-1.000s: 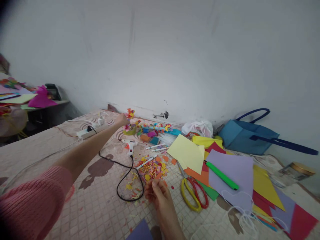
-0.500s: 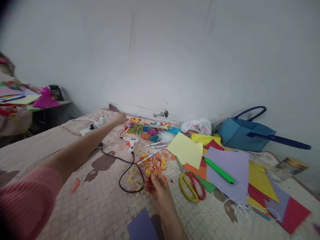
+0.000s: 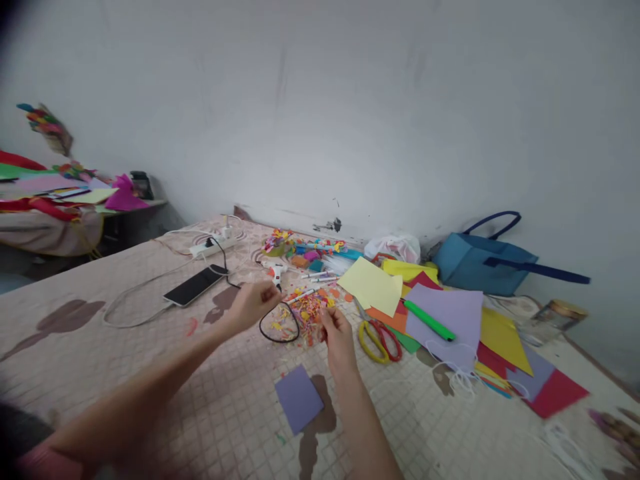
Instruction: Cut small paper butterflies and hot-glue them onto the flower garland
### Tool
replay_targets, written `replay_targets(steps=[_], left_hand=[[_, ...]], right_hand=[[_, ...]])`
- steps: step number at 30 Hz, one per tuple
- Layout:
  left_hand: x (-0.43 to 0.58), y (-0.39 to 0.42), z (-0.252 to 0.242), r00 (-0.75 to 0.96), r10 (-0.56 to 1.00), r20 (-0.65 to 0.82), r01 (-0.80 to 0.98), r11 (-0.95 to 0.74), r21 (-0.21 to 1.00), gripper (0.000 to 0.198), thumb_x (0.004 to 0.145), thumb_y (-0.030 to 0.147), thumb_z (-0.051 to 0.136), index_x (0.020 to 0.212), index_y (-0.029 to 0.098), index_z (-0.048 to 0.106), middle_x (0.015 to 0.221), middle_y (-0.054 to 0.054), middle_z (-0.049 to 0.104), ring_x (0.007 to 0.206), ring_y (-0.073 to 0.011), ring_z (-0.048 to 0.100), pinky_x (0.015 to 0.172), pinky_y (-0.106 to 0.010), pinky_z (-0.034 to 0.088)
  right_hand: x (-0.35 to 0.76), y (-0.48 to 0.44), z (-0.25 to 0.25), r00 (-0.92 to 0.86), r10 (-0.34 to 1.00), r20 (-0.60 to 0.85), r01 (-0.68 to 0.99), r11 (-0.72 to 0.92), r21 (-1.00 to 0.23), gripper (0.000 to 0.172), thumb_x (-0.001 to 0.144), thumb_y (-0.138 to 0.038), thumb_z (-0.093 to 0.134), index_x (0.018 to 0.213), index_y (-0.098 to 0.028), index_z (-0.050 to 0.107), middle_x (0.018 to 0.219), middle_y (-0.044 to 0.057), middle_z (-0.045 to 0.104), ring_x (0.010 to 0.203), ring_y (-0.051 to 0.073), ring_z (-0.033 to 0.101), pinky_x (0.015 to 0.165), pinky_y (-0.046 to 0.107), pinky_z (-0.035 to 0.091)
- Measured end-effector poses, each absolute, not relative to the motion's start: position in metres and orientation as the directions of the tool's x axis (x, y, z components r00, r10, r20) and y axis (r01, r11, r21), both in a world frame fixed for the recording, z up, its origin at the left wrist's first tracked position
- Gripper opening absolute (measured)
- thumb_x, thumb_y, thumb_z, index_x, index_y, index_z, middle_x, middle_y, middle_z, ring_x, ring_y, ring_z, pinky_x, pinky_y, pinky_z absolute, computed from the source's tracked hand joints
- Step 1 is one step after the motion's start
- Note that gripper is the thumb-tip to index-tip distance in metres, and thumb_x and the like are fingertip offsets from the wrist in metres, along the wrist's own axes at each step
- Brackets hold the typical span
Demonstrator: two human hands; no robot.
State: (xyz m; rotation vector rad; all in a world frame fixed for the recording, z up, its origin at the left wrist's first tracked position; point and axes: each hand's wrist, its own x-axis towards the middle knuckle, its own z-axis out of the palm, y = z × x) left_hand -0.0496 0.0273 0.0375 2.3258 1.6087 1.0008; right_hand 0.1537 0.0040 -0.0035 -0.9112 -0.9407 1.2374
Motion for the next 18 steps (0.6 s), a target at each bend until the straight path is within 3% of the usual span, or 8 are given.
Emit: replay_targets(steps=[3,8,14,16,18], left_hand=[[-0.035,0.01,0.025,0.268,0.863,0.428,0.746,-0.467,0.474,0.036,0.087,0.037,0.045,0.059,0.017,0.056,0.052,-0.001,0.054,0.048,-0.0117,0.047,0.048,-0.022,0.027],[-0.035,0.012,0.014,0.384,0.83,0.405,0.66,-0.553,0.508,0.019,0.088,0.026,0.044,0.087,0.02,0.062,0.086,-0.004,0.065,0.071,-0.0136,0.057,0.063,-0.022,0.038],[-0.036,0.004,-0.007,0.407,0.846,0.344,0.636,-0.533,0.558,0.024,0.086,0.032,0.048,0.07,0.019,0.061,0.061,-0.001,0.058,0.056,-0.013,0.051,0.054,-0.023,0.033],[-0.037,0.007,-0.008,0.387,0.854,0.346,0.631,-0.52,0.576,0.016,0.083,0.03,0.052,0.091,0.02,0.062,0.059,0.002,0.057,0.053,-0.0125,0.05,0.052,-0.023,0.031],[-0.041,0.017,-0.001,0.342,0.868,0.361,0.63,-0.496,0.597,0.038,0.082,0.026,0.052,0.119,0.019,0.051,0.059,0.004,0.056,0.052,-0.0124,0.05,0.052,-0.022,0.032]], right_hand=[[0.159,0.004,-0.002,0.124,0.985,0.122,-0.283,0.153,-0.947,0.038,0.073,-0.052,0.065,0.062,-0.02,0.049,0.044,-0.01,0.034,0.036,0.005,0.028,0.036,0.02,0.023],[0.168,0.006,-0.002,0.113,0.98,0.166,-0.125,0.18,-0.976,0.034,0.074,-0.048,0.066,0.063,-0.019,0.051,0.048,-0.007,0.042,0.041,0.007,0.035,0.039,0.021,0.026],[0.177,0.008,-0.001,0.06,0.977,0.206,0.067,0.202,-0.977,0.029,0.072,-0.046,0.067,0.069,-0.019,0.057,0.047,-0.007,0.044,0.041,0.009,0.037,0.04,0.022,0.029],[0.178,0.008,-0.001,0.04,0.975,0.22,0.11,0.215,-0.97,0.029,0.074,-0.046,0.065,0.069,-0.019,0.056,0.049,-0.006,0.045,0.041,0.009,0.037,0.04,0.022,0.03],[0.178,0.008,-0.001,0.023,0.973,0.231,0.14,0.226,-0.964,0.028,0.076,-0.046,0.063,0.069,-0.019,0.056,0.05,-0.006,0.046,0.041,0.009,0.038,0.04,0.022,0.03]])
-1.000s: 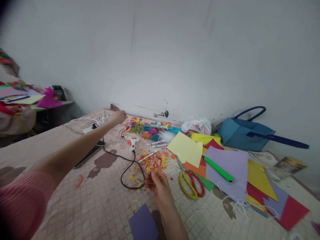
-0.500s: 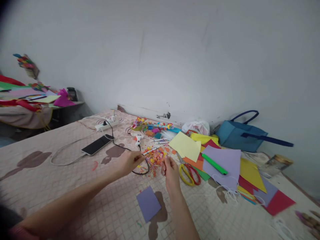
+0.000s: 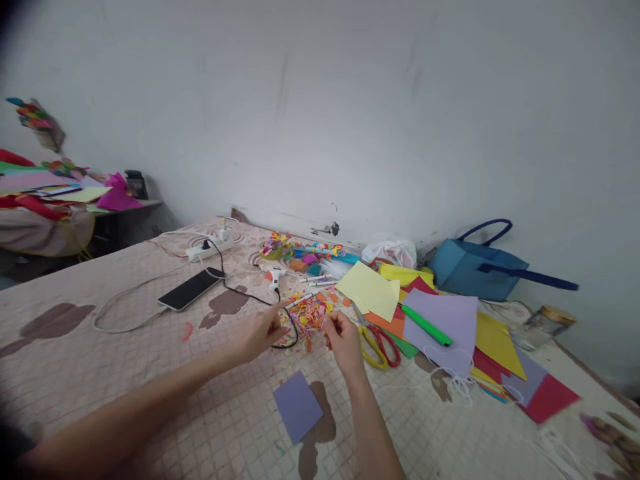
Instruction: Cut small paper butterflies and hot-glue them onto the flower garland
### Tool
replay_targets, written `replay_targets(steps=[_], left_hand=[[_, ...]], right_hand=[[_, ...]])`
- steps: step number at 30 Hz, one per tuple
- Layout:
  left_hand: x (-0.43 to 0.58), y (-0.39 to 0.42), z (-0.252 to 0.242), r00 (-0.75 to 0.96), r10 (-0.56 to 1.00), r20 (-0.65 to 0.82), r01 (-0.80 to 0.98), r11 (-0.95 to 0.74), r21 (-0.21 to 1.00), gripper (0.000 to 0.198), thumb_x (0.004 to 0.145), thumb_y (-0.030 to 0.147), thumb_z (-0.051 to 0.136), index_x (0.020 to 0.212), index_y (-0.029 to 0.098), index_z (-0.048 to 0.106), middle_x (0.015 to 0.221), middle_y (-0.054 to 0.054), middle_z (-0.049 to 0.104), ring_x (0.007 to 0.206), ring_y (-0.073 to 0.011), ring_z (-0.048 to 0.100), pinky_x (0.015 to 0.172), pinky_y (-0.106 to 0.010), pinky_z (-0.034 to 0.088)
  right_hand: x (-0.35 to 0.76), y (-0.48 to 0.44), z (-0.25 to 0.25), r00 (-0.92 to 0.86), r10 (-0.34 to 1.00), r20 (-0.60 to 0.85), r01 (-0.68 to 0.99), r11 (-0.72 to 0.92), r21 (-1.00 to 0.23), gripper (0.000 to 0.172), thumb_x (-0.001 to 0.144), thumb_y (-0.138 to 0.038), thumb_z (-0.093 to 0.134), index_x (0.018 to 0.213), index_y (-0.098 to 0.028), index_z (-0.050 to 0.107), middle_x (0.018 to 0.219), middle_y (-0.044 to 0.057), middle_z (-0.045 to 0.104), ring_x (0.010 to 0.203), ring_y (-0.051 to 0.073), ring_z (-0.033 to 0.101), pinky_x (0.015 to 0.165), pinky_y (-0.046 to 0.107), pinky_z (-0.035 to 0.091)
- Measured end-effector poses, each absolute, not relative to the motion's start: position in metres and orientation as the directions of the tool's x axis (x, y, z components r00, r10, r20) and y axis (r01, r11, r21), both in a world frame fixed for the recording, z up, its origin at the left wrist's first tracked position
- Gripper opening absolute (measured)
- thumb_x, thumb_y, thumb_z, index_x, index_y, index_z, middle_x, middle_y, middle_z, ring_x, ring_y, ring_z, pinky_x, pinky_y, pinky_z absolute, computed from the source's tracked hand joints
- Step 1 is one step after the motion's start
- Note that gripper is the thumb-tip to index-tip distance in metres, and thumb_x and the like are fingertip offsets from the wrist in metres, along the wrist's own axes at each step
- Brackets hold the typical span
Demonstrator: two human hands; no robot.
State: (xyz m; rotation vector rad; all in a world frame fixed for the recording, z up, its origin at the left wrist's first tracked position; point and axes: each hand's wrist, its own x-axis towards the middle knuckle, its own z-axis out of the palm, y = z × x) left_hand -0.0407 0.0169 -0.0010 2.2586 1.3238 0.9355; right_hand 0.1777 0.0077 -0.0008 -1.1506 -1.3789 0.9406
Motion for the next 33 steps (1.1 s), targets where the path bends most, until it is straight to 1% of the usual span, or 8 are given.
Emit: replay_targets(steps=[2,5,8,12,18,21,25,33], left_hand=[[-0.048,0.032,0.011,0.274,0.88,0.387,0.624,-0.469,0.625,0.044,0.085,0.028,0.046,0.128,0.017,0.041,0.061,0.004,0.056,0.053,-0.0123,0.05,0.053,-0.022,0.033],[-0.056,0.048,0.026,0.143,0.885,0.442,0.604,-0.432,0.67,0.034,0.086,0.029,0.045,0.117,0.016,0.049,0.063,0.002,0.057,0.055,-0.0129,0.049,0.054,-0.023,0.035],[-0.054,0.04,0.022,0.215,0.884,0.416,0.596,-0.456,0.661,0.019,0.085,0.03,0.046,0.084,0.017,0.06,0.061,0.0,0.057,0.056,-0.013,0.05,0.053,-0.023,0.034],[-0.042,0.013,0.001,0.362,0.864,0.351,0.573,-0.503,0.648,0.029,0.086,0.031,0.046,0.062,0.019,0.057,0.054,0.001,0.055,0.05,-0.0112,0.048,0.051,-0.022,0.031],[-0.039,0.008,-0.006,0.444,0.86,0.25,0.567,-0.486,0.665,0.019,0.085,0.032,0.049,0.09,0.018,0.061,0.065,0.0,0.059,0.054,-0.0113,0.049,0.052,-0.021,0.034],[-0.037,0.007,-0.005,0.537,0.826,0.172,0.543,-0.495,0.678,0.021,0.084,0.035,0.049,0.085,0.018,0.062,0.07,-0.001,0.062,0.058,-0.0115,0.052,0.055,-0.021,0.037],[-0.032,-0.006,-0.006,0.635,0.768,0.085,0.535,-0.515,0.67,0.018,0.08,0.035,0.056,0.08,0.018,0.063,0.07,-0.001,0.061,0.061,-0.0128,0.054,0.055,-0.022,0.038],[-0.018,-0.032,-0.018,0.567,0.821,0.068,0.638,-0.489,0.595,0.025,0.063,0.031,0.071,0.081,0.018,0.059,0.091,-0.006,0.058,0.074,-0.0195,0.055,0.061,-0.028,0.038]], right_hand=[[0.176,0.007,-0.001,0.01,0.971,0.238,0.162,0.233,-0.959,0.028,0.077,-0.046,0.062,0.07,-0.019,0.055,0.05,-0.006,0.046,0.041,0.009,0.038,0.04,0.022,0.03],[0.174,0.007,-0.002,0.001,0.969,0.247,0.192,0.242,-0.951,0.029,0.076,-0.047,0.062,0.072,-0.019,0.056,0.05,-0.006,0.046,0.041,0.01,0.039,0.04,0.022,0.03],[0.175,0.007,0.0,0.009,0.964,0.265,0.226,0.256,-0.94,0.03,0.075,-0.048,0.062,0.073,-0.019,0.056,0.051,-0.006,0.046,0.041,0.01,0.041,0.04,0.023,0.031],[0.181,0.005,0.005,0.024,0.953,0.302,0.289,0.283,-0.915,0.031,0.08,-0.048,0.057,0.066,-0.021,0.049,0.047,-0.007,0.042,0.04,0.01,0.038,0.041,0.023,0.03],[0.195,0.0,0.016,-0.014,0.958,0.286,0.375,0.27,-0.887,0.026,0.078,-0.041,0.06,0.065,-0.021,0.05,0.05,-0.005,0.047,0.044,0.011,0.042,0.044,0.024,0.032],[0.2,-0.006,0.018,-0.126,0.97,0.206,0.396,0.239,-0.886,0.018,0.074,-0.037,0.064,0.078,-0.02,0.057,0.066,-0.002,0.058,0.051,0.011,0.05,0.046,0.023,0.037],[0.204,-0.022,0.014,-0.308,0.948,0.086,0.439,0.221,-0.871,0.013,0.072,-0.032,0.065,0.073,-0.019,0.062,0.063,-0.002,0.059,0.055,0.012,0.052,0.048,0.022,0.039],[0.19,-0.039,-0.007,-0.427,0.903,0.042,0.507,0.277,-0.816,0.019,0.054,-0.021,0.078,0.069,-0.021,0.067,0.063,-0.003,0.061,0.056,0.012,0.048,0.049,0.022,0.032]])
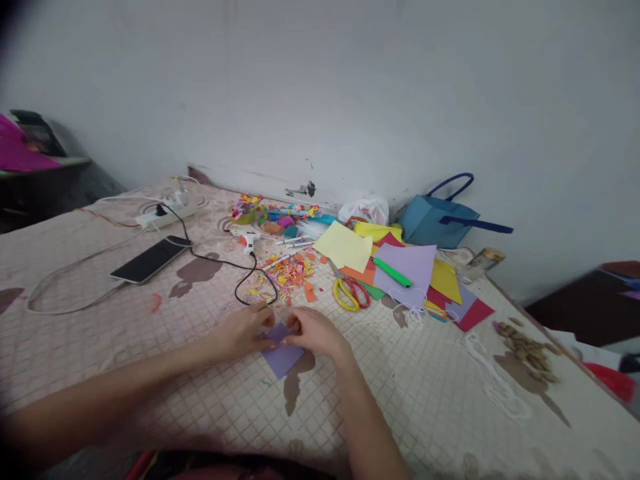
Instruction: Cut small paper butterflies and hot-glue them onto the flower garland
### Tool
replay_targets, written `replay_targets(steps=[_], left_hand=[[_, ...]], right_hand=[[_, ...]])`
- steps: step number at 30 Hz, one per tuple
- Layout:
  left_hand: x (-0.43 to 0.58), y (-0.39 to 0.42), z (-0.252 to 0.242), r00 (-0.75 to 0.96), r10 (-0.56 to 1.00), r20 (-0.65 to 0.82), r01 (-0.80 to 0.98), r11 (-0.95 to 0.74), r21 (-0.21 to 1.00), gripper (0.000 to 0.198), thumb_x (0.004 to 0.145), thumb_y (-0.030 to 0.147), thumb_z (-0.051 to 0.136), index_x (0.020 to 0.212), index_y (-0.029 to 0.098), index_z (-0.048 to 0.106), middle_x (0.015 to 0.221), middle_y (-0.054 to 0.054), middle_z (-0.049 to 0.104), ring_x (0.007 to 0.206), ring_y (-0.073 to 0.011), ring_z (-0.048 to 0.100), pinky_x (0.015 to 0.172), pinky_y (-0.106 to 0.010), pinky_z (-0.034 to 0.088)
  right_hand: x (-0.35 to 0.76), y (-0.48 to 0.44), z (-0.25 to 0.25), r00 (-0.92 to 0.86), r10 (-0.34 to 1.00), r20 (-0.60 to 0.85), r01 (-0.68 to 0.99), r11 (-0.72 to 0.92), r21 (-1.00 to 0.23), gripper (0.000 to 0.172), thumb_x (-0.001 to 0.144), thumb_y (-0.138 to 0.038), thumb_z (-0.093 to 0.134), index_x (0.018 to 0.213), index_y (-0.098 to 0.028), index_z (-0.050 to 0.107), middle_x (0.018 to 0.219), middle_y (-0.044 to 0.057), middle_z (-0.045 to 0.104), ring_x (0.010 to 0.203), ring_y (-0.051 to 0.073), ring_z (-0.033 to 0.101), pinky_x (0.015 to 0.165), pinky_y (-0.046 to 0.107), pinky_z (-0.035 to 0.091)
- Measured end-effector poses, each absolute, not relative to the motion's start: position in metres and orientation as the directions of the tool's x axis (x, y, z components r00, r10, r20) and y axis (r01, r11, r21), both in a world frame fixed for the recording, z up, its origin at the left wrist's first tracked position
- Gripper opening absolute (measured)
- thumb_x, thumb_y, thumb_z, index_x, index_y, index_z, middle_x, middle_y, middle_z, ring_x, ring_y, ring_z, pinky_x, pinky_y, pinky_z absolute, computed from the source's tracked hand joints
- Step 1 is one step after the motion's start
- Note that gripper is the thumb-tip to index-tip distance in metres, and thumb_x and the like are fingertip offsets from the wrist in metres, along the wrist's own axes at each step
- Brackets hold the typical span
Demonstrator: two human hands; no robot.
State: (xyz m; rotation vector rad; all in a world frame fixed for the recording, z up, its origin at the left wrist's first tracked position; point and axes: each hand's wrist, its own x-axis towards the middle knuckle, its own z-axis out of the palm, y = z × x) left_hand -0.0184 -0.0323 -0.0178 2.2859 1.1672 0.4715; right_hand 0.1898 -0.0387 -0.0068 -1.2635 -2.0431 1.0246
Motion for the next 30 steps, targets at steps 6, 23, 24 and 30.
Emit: replay_targets(steps=[6,23,24,30], left_hand=[[-0.016,-0.032,-0.017,0.574,0.813,0.103,0.599,-0.502,0.624,0.011,0.065,0.019,0.066,0.07,0.018,0.056,0.079,-0.003,0.059,0.071,-0.0176,0.054,0.06,-0.026,0.038],[-0.021,0.0,-0.025,0.398,0.917,0.036,0.049,-0.06,0.997,0.036,0.072,0.048,0.062,0.07,0.016,0.047,0.055,0.004,0.05,0.048,-0.0076,0.047,0.046,-0.019,0.036],[-0.022,0.001,-0.024,0.396,0.917,0.035,0.042,-0.056,0.998,0.036,0.073,0.048,0.062,0.07,0.016,0.047,0.054,0.004,0.05,0.048,-0.0075,0.047,0.046,-0.019,0.036],[-0.02,0.0,-0.027,0.489,0.871,0.044,0.039,-0.072,0.997,0.035,0.072,0.044,0.066,0.076,0.015,0.049,0.06,0.0,0.058,0.051,-0.0101,0.052,0.047,-0.021,0.04]], right_hand=[[0.178,-0.041,-0.014,-0.367,0.927,0.076,0.497,0.265,-0.826,0.019,0.052,-0.013,0.076,0.059,-0.021,0.06,0.06,-0.004,0.056,0.056,0.012,0.044,0.051,0.023,0.027],[0.173,-0.031,-0.013,-0.243,0.97,0.012,0.13,0.045,-0.99,0.032,0.073,-0.05,0.064,0.077,-0.02,0.054,0.062,-0.004,0.052,0.048,0.009,0.044,0.041,0.021,0.033],[0.173,-0.03,-0.014,-0.252,0.968,0.01,0.127,0.043,-0.991,0.033,0.07,-0.049,0.067,0.077,-0.019,0.055,0.063,-0.003,0.053,0.049,0.01,0.045,0.041,0.021,0.034],[0.176,-0.024,-0.022,-0.143,0.987,0.077,0.115,0.094,-0.989,0.031,0.074,-0.049,0.064,0.073,-0.019,0.054,0.058,-0.005,0.048,0.048,0.009,0.042,0.042,0.021,0.034]])
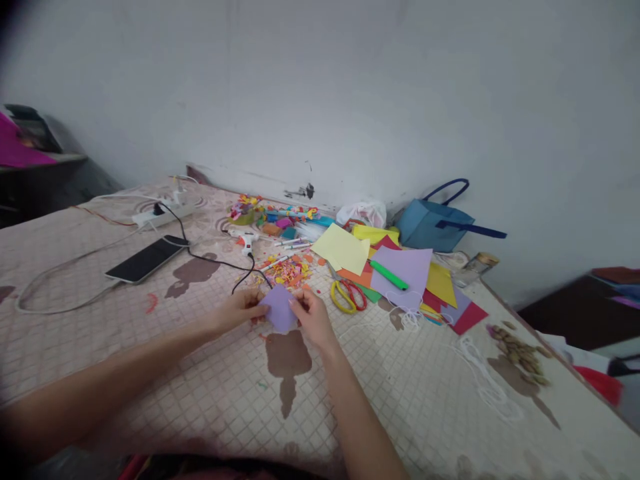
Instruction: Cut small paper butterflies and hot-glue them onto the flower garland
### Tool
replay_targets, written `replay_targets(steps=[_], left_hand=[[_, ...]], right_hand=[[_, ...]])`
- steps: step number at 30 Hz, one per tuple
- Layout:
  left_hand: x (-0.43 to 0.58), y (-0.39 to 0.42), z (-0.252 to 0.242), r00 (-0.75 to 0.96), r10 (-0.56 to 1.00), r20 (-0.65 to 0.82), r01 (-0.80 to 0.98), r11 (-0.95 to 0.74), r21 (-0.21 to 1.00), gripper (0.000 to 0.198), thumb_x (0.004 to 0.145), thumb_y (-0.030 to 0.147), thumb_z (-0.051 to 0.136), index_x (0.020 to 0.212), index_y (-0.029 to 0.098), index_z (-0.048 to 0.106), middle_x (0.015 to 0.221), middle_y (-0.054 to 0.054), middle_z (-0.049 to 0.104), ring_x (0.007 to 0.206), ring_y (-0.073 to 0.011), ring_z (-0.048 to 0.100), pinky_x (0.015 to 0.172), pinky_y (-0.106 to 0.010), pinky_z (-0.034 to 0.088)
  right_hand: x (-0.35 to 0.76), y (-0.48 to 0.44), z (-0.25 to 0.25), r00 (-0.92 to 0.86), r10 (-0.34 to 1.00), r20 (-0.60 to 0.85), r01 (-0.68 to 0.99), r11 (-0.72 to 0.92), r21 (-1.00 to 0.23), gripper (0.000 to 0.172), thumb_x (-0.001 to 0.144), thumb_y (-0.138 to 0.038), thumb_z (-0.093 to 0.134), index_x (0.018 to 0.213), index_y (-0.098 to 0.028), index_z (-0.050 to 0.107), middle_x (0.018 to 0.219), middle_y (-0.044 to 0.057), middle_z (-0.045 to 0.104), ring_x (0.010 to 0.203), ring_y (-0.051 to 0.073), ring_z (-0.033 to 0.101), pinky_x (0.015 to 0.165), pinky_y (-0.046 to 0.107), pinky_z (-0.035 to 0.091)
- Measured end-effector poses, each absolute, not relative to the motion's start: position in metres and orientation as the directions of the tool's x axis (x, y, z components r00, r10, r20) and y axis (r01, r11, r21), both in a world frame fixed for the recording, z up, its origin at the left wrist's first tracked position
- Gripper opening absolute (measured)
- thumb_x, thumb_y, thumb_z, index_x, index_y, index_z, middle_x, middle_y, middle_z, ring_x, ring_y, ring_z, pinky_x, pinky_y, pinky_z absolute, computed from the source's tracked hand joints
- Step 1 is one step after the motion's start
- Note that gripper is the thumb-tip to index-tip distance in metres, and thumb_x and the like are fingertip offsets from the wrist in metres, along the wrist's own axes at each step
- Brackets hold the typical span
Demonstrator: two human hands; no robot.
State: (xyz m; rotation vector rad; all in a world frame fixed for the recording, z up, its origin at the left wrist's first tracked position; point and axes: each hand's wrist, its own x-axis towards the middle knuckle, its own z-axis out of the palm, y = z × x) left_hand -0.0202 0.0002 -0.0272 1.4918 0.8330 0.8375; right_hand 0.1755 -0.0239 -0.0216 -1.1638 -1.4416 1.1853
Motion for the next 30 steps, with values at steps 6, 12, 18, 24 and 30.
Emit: replay_targets(steps=[6,12,18,24,30], left_hand=[[-0.025,-0.008,-0.01,0.616,0.743,0.261,-0.051,-0.293,0.955,0.047,0.078,0.029,0.063,0.119,0.019,0.043,0.101,-0.007,0.059,0.087,-0.0168,0.058,0.072,-0.028,0.048],[-0.028,-0.003,-0.013,0.624,0.715,0.315,0.118,-0.484,0.867,0.024,0.074,0.023,0.067,0.096,0.015,0.064,0.096,-0.007,0.063,0.089,-0.019,0.057,0.079,-0.03,0.045],[-0.022,0.001,-0.023,0.532,0.808,0.252,-0.066,-0.257,0.964,0.028,0.075,0.035,0.068,0.088,0.011,0.062,0.085,-0.007,0.066,0.078,-0.016,0.061,0.073,-0.028,0.048],[-0.021,0.003,-0.023,0.554,0.796,0.245,-0.098,-0.23,0.968,0.028,0.074,0.037,0.069,0.082,0.012,0.061,0.078,-0.005,0.066,0.071,-0.0144,0.061,0.067,-0.026,0.048],[-0.024,0.0,-0.021,0.528,0.812,0.249,-0.024,-0.279,0.96,0.032,0.076,0.034,0.067,0.101,0.015,0.06,0.091,-0.007,0.064,0.081,-0.0169,0.06,0.07,-0.028,0.049]], right_hand=[[0.175,-0.023,-0.024,-0.137,0.988,0.072,0.082,0.083,-0.993,0.029,0.075,-0.046,0.064,0.076,-0.018,0.057,0.058,-0.005,0.05,0.046,0.009,0.044,0.039,0.021,0.035],[0.174,-0.023,-0.024,-0.129,0.991,0.033,-0.015,0.032,-0.999,0.029,0.075,-0.046,0.064,0.079,-0.019,0.059,0.06,-0.004,0.052,0.048,0.009,0.045,0.04,0.02,0.035],[0.165,-0.027,-0.022,-0.197,0.98,0.01,-0.131,-0.016,-0.991,0.032,0.07,-0.036,0.07,0.096,-0.021,0.058,0.082,0.0,0.058,0.06,0.01,0.05,0.048,0.021,0.041],[0.16,-0.027,-0.022,-0.189,0.982,0.017,-0.142,-0.01,-0.99,0.027,0.07,-0.03,0.069,0.093,-0.024,0.057,0.082,-0.001,0.057,0.06,0.011,0.05,0.048,0.021,0.041],[0.178,-0.02,-0.022,-0.141,0.99,0.022,-0.017,0.019,-1.0,0.018,0.072,-0.035,0.068,0.085,-0.025,0.061,0.066,-0.003,0.056,0.044,0.009,0.044,0.039,0.022,0.034]])
